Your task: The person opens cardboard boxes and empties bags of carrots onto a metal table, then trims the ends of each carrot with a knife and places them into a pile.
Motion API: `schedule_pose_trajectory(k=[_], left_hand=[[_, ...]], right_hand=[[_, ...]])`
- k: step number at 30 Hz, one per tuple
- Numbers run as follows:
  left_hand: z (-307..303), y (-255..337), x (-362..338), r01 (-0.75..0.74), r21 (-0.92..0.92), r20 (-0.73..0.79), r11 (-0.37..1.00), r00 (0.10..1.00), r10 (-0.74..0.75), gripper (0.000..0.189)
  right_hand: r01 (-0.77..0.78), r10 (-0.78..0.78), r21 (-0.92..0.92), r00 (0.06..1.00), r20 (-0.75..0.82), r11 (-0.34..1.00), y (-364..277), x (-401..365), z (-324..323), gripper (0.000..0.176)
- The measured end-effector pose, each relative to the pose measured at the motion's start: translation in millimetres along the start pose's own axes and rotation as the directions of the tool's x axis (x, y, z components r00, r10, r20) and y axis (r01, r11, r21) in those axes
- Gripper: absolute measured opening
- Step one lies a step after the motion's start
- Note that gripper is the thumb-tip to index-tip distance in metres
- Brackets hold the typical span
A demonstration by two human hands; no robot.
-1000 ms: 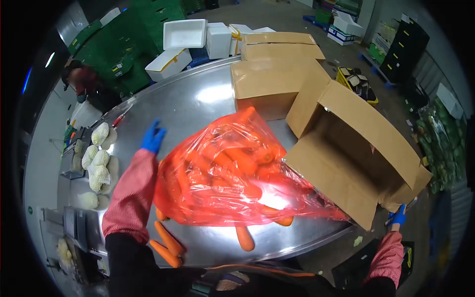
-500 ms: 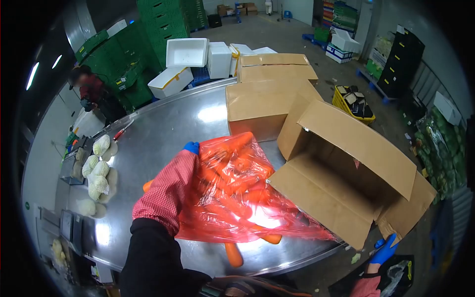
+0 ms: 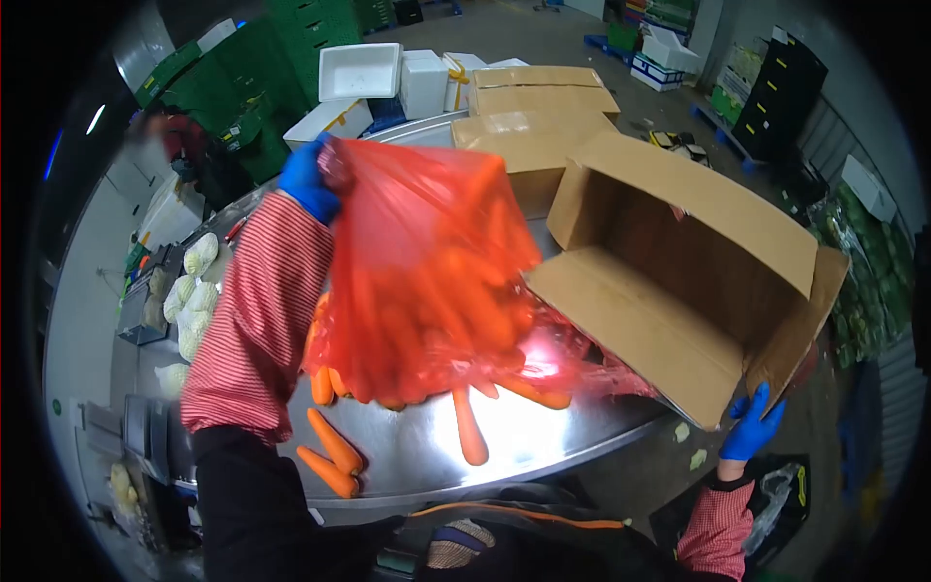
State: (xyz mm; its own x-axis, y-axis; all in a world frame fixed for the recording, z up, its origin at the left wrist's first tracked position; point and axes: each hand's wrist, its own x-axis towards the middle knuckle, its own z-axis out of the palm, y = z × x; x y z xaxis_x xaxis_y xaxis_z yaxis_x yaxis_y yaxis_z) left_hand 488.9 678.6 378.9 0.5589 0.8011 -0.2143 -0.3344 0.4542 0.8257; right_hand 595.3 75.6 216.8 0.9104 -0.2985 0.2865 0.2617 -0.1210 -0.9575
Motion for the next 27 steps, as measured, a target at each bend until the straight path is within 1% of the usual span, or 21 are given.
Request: schedule_pose_trajectory(k=[2, 3, 4, 5, 6, 7, 8, 9, 10, 11, 13, 16, 19, 21, 24, 26, 27], left_hand=[[-5.3, 47.0, 7.4, -0.035, -0.104, 0.048, 0.994, 0.998, 0.040, 0.026], [0.0, 69.7, 2.5, -0.112, -0.114, 0.113, 0.987, 0.986, 0.124, 0.026], [1.6, 88.3, 3.7, -0.187, -0.134, 0.175, 0.973, 0.962, 0.209, 0.026], [-16.6, 117.9, 32.2, -0.117, -0.055, 0.517, 0.992, 0.846, 0.128, 0.024], [-37.1, 147.0, 60.8, -0.078, 0.041, 0.783, 0.996, 0.622, 0.016, 0.022], [-47.3, 154.6, 78.1, -0.151, -0.020, 0.600, 0.988, 0.789, 0.133, 0.021], [-52.1, 158.6, 91.0, -0.239, -0.075, 0.376, 0.968, 0.893, 0.249, 0.020], [-56.9, 162.5, 103.4, -0.340, -0.079, 0.124, 0.937, 0.929, 0.347, 0.020], [-69.9, 166.9, 113.1, -0.392, -0.023, -0.033, 0.919, 0.920, 0.392, 0.020], [-87.7, 172.3, 119.1, -0.415, 0.033, -0.097, 0.909, 0.904, 0.416, 0.020], [-130.4, 186.9, 129.5, -0.434, 0.141, -0.162, 0.890, 0.877, 0.453, 0.020], [-189.0, 207.6, 130.2, -0.419, 0.302, -0.215, 0.857, 0.845, 0.489, 0.020], [-235.0, 221.3, 116.1, -0.370, 0.424, -0.263, 0.827, 0.823, 0.504, 0.020], [-261.6, 231.7, 107.4, -0.335, 0.493, -0.290, 0.803, 0.807, 0.514, 0.020], [-289.6, 247.4, 102.5, -0.283, 0.579, -0.309, 0.765, 0.792, 0.527, 0.020], [-307.9, 254.4, 102.9, -0.254, 0.617, -0.319, 0.745, 0.785, 0.532, 0.020], [-308.4, 258.7, 104.2, -0.254, 0.632, -0.309, 0.732, 0.784, 0.539, 0.020]], right_hand=[[-0.020, 0.020, 0.106, 1.000, 0.002, 0.994, -6.3, -9.6, -2.8, 0.028], [-0.037, 0.037, 0.134, 0.999, 0.002, 0.990, -11.3, -14.4, -2.2, 0.027], [-0.046, 0.044, 0.096, 0.999, 0.024, 0.994, -8.4, -17.4, -5.6, 0.026], [-0.054, 0.051, 0.058, 0.997, 0.051, 0.997, 1.5, -19.0, -7.0, 0.026], [-0.062, 0.060, 0.020, 0.995, 0.081, 0.998, 9.4, -22.1, -7.7, 0.025], [-0.085, 0.085, 0.020, 0.996, -0.005, 0.996, 8.7, -31.1, 2.9, 0.020], [-0.149, 0.151, 0.042, 0.987, -0.051, 0.988, 23.4, -32.5, -0.9, 0.021], [-0.211, 0.217, 0.067, 0.972, -0.092, 0.975, 45.6, -30.3, -10.2, 0.022], [-0.276, 0.286, 0.089, 0.950, -0.126, 0.957, 69.8, -29.5, -23.6, 0.023], [-0.352, 0.357, 0.057, 0.919, -0.166, 0.934, 95.0, -28.0, -38.4, 0.023], [-0.501, 0.484, 0.003, 0.836, -0.260, 0.866, 138.2, -16.4, -67.9, 0.024], [-0.488, 0.522, 0.220, 0.841, -0.142, 0.845, 161.2, 14.4, -88.6, 0.021], [-0.561, 0.590, 0.188, 0.789, -0.174, 0.806, 187.2, 61.4, -104.1, 0.022], [-0.629, 0.651, 0.170, 0.735, -0.187, 0.759, 213.6, 83.3, -112.9, 0.026], [-0.652, 0.665, 0.135, 0.725, -0.177, 0.746, 210.7, 85.8, -109.2, 0.023], [-0.595, 0.610, 0.137, 0.772, -0.177, 0.792, 236.2, 96.6, -117.8, 0.019], [-0.601, 0.617, 0.144, 0.758, -0.210, 0.786, 225.7, 96.3, -109.0, 0.018]])
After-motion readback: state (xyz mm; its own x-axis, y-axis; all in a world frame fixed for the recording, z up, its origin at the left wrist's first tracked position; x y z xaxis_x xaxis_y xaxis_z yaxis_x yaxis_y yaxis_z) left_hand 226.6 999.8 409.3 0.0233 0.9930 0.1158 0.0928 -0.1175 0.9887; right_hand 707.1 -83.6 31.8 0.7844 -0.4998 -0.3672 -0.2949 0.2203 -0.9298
